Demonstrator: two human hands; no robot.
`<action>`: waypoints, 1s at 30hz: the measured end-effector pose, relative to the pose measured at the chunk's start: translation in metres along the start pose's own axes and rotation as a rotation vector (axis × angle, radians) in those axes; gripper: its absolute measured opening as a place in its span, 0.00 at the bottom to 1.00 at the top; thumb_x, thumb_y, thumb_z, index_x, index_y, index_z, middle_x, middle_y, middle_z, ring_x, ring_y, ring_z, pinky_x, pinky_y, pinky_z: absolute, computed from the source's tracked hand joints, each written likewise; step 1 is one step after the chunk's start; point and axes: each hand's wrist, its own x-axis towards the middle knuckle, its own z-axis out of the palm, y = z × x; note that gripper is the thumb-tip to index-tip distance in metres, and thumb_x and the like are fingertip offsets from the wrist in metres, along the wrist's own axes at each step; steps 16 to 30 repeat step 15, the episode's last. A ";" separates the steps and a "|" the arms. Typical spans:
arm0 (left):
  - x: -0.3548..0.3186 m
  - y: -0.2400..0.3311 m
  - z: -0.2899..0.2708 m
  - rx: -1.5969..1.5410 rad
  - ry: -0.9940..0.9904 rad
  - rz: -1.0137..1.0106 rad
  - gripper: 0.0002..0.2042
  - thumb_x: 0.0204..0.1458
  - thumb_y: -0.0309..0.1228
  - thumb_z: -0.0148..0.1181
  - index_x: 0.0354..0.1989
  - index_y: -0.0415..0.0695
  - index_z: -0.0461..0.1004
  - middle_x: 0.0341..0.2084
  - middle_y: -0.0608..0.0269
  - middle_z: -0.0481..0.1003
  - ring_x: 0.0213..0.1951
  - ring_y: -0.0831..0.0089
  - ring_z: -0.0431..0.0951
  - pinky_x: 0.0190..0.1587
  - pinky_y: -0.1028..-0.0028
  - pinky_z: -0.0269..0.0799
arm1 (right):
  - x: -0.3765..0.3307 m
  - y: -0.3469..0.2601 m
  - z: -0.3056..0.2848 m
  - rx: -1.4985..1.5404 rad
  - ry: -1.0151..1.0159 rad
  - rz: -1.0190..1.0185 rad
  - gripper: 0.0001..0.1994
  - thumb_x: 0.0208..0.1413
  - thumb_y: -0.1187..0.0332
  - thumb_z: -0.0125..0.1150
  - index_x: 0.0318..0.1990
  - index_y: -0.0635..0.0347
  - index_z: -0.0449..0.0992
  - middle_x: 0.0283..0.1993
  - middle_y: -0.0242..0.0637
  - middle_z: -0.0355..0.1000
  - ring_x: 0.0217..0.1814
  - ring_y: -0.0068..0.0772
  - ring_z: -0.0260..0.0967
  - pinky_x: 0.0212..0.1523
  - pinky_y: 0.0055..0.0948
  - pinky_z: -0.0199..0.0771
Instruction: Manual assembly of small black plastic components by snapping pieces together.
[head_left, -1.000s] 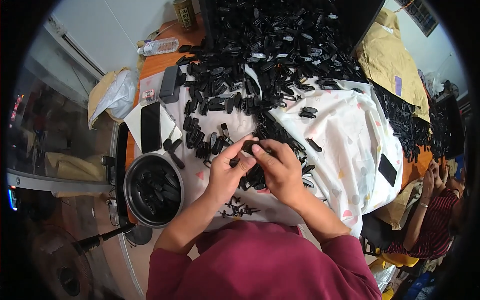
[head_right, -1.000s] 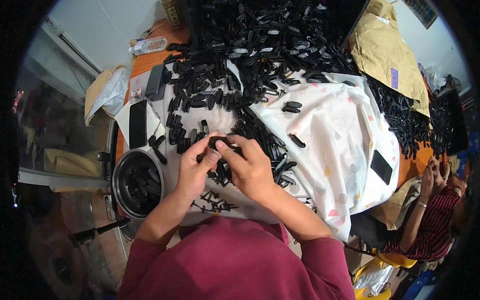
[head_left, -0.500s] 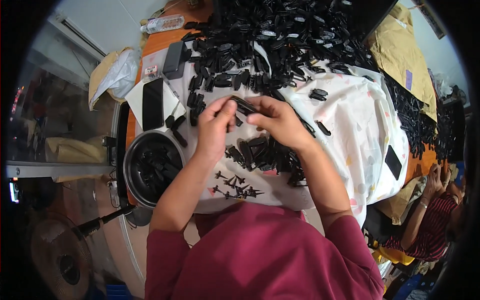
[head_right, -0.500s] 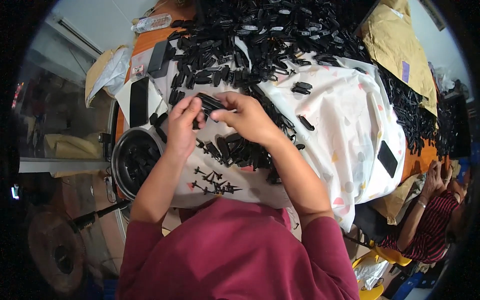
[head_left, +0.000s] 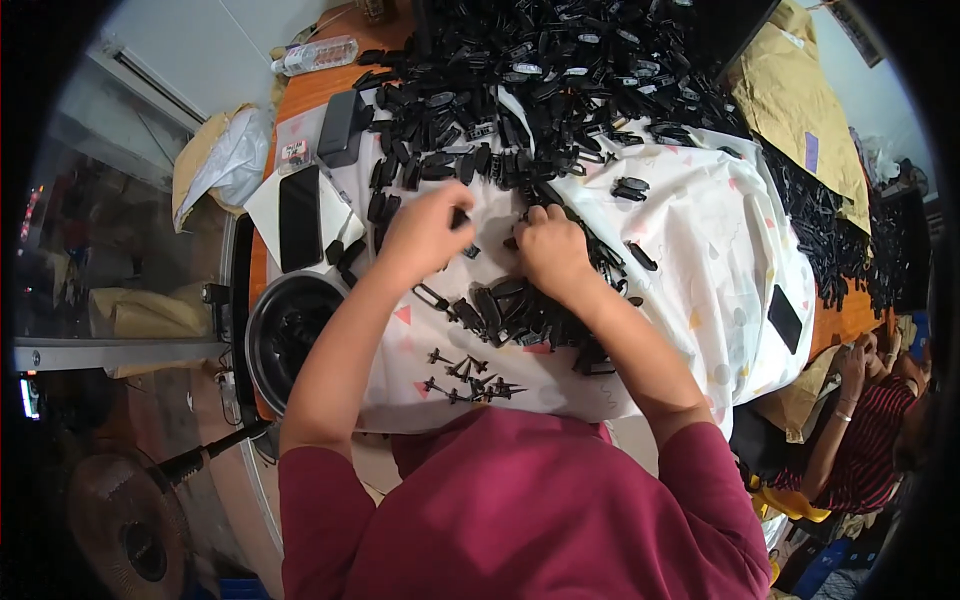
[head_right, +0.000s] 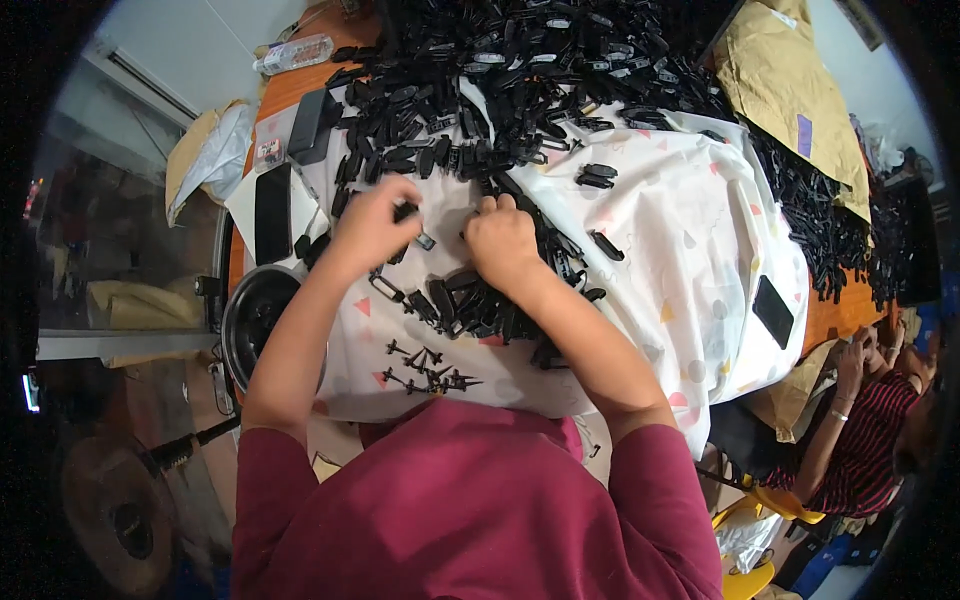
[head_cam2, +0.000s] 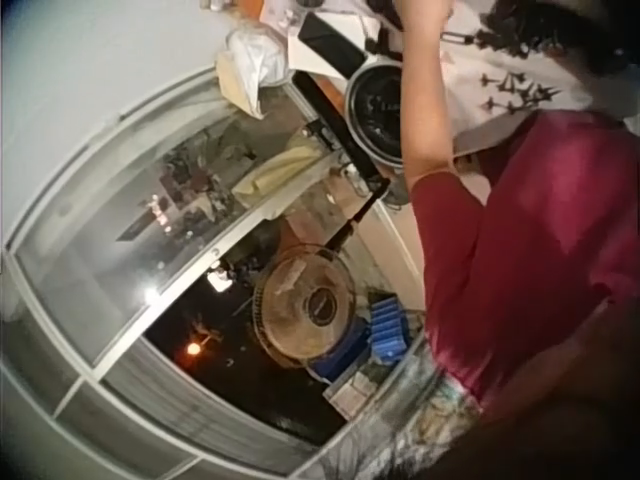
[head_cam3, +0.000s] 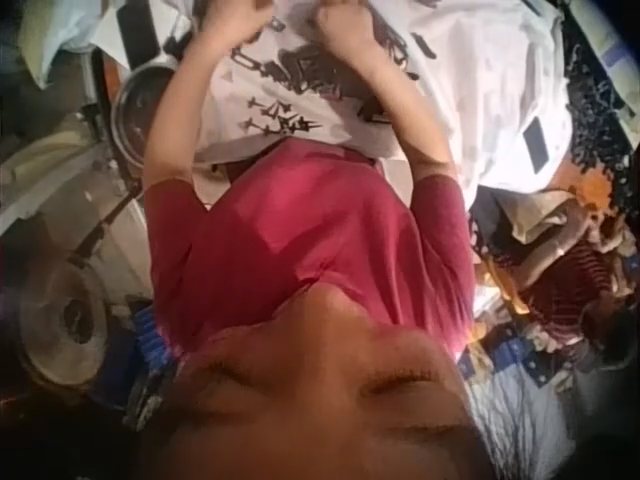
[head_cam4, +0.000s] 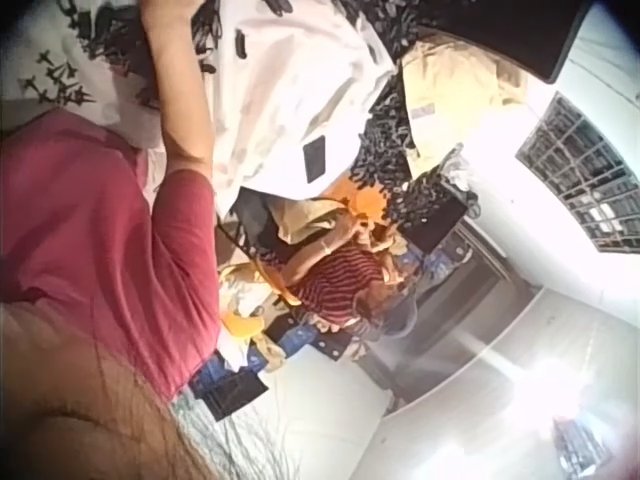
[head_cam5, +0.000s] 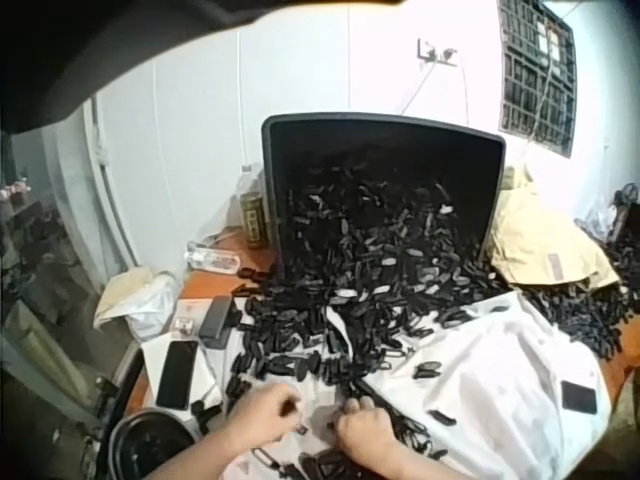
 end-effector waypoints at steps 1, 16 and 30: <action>-0.004 -0.008 0.006 0.258 0.022 0.288 0.08 0.39 0.26 0.54 0.30 0.41 0.72 0.25 0.58 0.73 0.25 0.65 0.76 0.28 0.70 0.72 | 0.000 -0.002 -0.001 0.073 0.092 0.001 0.05 0.38 0.72 0.54 0.25 0.59 0.74 0.32 0.40 0.68 0.36 0.38 0.67 0.34 0.30 0.71; -0.001 0.017 0.001 -0.700 -0.028 -0.425 0.09 0.40 0.29 0.64 0.25 0.40 0.70 0.17 0.66 0.71 0.18 0.78 0.70 0.20 0.79 0.65 | -0.010 -0.003 -0.037 1.749 0.327 0.441 0.09 0.52 0.81 0.46 0.42 0.67 0.67 0.36 0.38 0.70 0.36 0.27 0.71 0.29 0.19 0.75; -0.001 0.017 0.001 -0.700 -0.028 -0.425 0.09 0.40 0.29 0.64 0.25 0.40 0.70 0.17 0.66 0.71 0.18 0.78 0.70 0.20 0.79 0.65 | -0.010 -0.003 -0.037 1.749 0.327 0.441 0.09 0.52 0.81 0.46 0.42 0.67 0.67 0.36 0.38 0.70 0.36 0.27 0.71 0.29 0.19 0.75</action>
